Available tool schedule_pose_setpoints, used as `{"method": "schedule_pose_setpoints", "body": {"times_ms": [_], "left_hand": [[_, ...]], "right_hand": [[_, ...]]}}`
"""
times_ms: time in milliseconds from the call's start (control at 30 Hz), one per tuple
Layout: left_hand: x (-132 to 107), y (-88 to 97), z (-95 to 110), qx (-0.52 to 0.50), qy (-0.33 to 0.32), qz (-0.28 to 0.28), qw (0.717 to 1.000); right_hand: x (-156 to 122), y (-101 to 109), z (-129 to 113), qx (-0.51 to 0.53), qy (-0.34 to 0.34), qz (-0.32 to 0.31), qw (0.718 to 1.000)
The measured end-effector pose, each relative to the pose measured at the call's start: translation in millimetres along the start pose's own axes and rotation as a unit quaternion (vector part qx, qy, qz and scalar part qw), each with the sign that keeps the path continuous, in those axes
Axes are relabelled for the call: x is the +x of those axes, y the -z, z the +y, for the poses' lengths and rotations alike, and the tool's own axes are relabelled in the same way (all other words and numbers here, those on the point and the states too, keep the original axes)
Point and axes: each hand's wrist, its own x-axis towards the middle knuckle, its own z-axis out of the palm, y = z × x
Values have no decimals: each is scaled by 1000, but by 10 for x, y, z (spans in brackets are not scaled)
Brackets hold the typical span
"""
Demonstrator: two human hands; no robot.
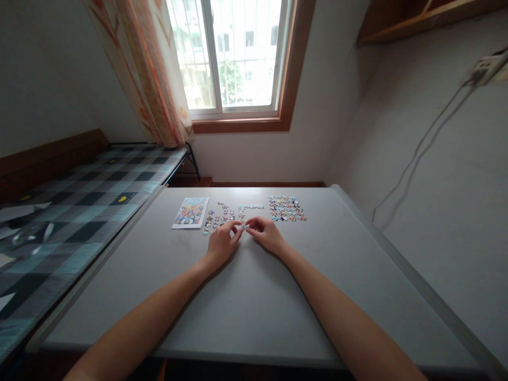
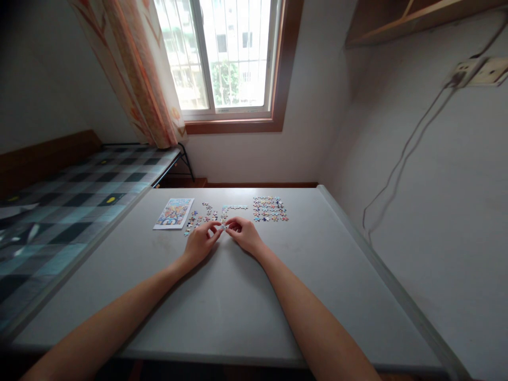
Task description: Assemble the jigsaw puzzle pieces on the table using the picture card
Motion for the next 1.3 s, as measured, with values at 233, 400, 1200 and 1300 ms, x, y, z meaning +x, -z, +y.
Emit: {"method": "schedule_pose_setpoints", "body": {"times_ms": [233,400,1200,1300], "left_hand": [[0,8,-3,-1,5,-3,1000],[-4,14,7,-1,7,-4,1000],[0,24,41,21,15,-10,1000],[-7,22,55,21,17,-7,1000]], "right_hand": [[-4,6,-10,-6,2,1,1000],[-3,8,17,-18,7,0,1000],[-16,0,-54,-27,17,16,999],[-14,-2,-58,-18,10,17,1000]]}}
